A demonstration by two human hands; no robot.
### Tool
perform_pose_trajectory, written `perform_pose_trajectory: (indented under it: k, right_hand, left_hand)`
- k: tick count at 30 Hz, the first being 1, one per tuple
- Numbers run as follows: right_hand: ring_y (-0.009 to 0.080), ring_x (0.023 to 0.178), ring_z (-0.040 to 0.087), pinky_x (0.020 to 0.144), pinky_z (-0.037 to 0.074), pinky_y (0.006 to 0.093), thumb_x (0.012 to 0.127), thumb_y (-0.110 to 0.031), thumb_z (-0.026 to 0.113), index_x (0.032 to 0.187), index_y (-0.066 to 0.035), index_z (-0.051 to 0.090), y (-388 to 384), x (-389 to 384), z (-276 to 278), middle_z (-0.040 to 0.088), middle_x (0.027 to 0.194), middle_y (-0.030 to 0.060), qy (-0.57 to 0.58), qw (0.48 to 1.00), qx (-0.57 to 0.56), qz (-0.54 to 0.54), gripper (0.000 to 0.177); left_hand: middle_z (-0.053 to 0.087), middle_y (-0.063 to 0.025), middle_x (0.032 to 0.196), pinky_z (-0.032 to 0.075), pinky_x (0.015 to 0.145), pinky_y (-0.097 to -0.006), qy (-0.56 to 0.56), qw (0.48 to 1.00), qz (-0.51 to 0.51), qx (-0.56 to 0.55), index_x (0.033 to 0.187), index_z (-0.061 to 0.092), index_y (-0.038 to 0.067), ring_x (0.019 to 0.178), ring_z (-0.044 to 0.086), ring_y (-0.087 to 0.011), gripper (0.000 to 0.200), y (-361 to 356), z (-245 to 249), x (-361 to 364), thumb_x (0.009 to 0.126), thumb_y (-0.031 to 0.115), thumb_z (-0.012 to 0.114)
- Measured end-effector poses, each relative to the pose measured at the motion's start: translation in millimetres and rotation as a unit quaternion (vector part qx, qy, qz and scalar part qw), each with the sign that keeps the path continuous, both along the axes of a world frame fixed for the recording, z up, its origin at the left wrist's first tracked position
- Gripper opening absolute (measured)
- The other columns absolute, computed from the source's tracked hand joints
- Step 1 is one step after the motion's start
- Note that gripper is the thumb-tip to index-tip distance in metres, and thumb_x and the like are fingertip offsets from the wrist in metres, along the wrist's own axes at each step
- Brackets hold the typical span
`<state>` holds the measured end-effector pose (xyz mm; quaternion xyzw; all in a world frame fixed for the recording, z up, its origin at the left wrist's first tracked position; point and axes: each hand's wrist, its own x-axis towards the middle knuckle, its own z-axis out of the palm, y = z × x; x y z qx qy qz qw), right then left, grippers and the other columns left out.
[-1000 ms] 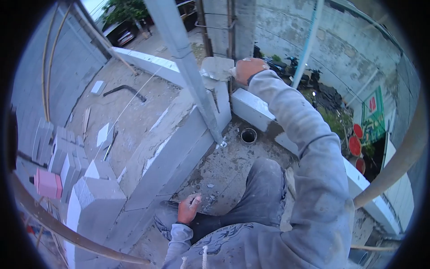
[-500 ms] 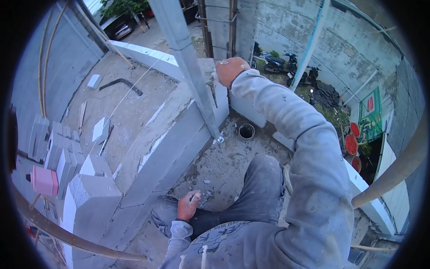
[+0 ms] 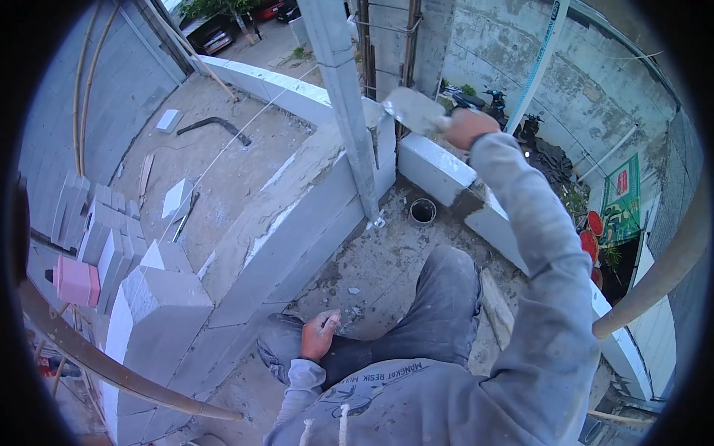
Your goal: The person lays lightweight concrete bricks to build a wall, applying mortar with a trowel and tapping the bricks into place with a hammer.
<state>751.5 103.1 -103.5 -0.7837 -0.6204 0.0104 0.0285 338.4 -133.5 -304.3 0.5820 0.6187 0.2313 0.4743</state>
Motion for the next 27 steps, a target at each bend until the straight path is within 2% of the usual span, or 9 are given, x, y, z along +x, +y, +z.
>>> perform_pose_trajectory:
  k: [4,6,9,14,18,22,24,25,27]
  right_hand:
    - [0.0203,0.054,0.059,0.049,0.049,0.0334,0.083,-0.042,0.055,0.099,-0.001,0.06,-67,14,7,0.055,0.064,0.0103,0.349,0.898,-0.258,-0.074,0.045]
    - [0.0148,0.049,0.057,0.039,0.045,0.0321,0.08,-0.034,0.064,0.09,0.001,0.06,-105,5,-5,0.057,0.067,0.0073,0.432,0.863,-0.26,-0.024,0.036]
    - [0.0138,0.048,0.056,0.042,0.046,0.0292,0.075,-0.025,0.069,0.089,0.0,0.055,-133,-38,7,0.054,0.064,0.0046,0.524,0.798,-0.297,0.002,0.032]
    - [0.0147,0.051,0.058,0.049,0.047,0.0298,0.075,-0.027,0.063,0.089,-0.001,0.06,-91,-102,18,0.058,0.066,0.0076,0.445,0.854,-0.199,0.181,0.03]
    - [0.0315,0.073,0.064,0.065,0.05,0.0382,0.075,-0.017,0.053,0.074,0.002,0.064,-29,-161,32,0.064,0.078,0.0218,0.137,0.962,-0.089,0.217,0.022]
    - [0.0377,0.081,0.062,0.071,0.049,0.0401,0.071,-0.012,0.053,0.085,0.002,0.065,5,-173,24,0.063,0.086,0.0242,0.055,0.961,-0.111,0.248,0.024]
    - [0.0356,0.078,0.063,0.069,0.049,0.0399,0.067,-0.011,0.056,0.087,0.003,0.066,21,-153,1,0.064,0.084,0.0238,-0.084,0.894,-0.181,0.401,0.026]
    - [0.0356,0.078,0.063,0.069,0.049,0.0399,0.067,-0.011,0.056,0.087,0.003,0.066,8,-163,15,0.064,0.084,0.0238,-0.085,0.893,-0.182,0.403,0.026]
    - [0.0329,0.074,0.064,0.067,0.05,0.0395,0.066,-0.011,0.057,0.083,0.005,0.065,-22,-173,41,0.064,0.078,0.0227,0.131,0.954,-0.238,0.129,0.025]
  left_hand:
    - [0.065,-0.0165,0.097,0.047,0.078,-0.0327,-0.048,0.999,0.009,-0.009,0.103,0.064,0.003,0.09,0.064,-0.0279,0.037,4,-12,-11,0.087,0.034,0.054]
    - [0.066,-0.0165,0.095,0.048,0.076,-0.0314,-0.035,0.999,0.003,0.012,0.104,0.063,0.002,0.086,0.065,-0.0249,0.037,7,-20,-19,0.088,0.034,0.054]
    - [0.066,-0.0161,0.094,0.049,0.073,-0.0301,-0.072,0.997,0.023,-0.006,0.104,0.063,0.0,0.081,0.066,-0.021,0.037,10,-18,-27,0.088,0.033,0.054]
    - [0.067,-0.0132,0.09,0.049,0.072,-0.029,-0.092,0.996,0.021,0.008,0.104,0.063,0.0,0.078,0.066,-0.0179,0.035,12,-34,-33,0.089,0.03,0.054]
    - [0.068,-0.0116,0.089,0.049,0.072,-0.0285,-0.096,0.995,0.024,0.021,0.104,0.063,0.001,0.08,0.066,-0.0172,0.034,12,-43,-37,0.089,0.03,0.054]
    - [0.068,-0.0117,0.089,0.048,0.072,-0.028,-0.121,0.991,0.048,0.008,0.104,0.063,0.0,0.08,0.066,-0.017,0.035,9,-42,-41,0.089,0.031,0.054]
    - [0.068,-0.0116,0.089,0.048,0.071,-0.0278,-0.119,0.991,0.06,0.012,0.103,0.063,0.0,0.079,0.066,-0.017,0.035,7,-37,-45,0.089,0.031,0.054]
    - [0.068,-0.0116,0.089,0.048,0.071,-0.0278,-0.12,0.991,0.062,0.01,0.103,0.063,0.0,0.079,0.066,-0.017,0.035,7,-38,-48,0.089,0.031,0.054]
    - [0.068,-0.0115,0.089,0.048,0.071,-0.0277,-0.135,0.988,0.076,-0.001,0.103,0.063,0.0,0.079,0.065,-0.0168,0.035,6,-42,-51,0.089,0.031,0.055]
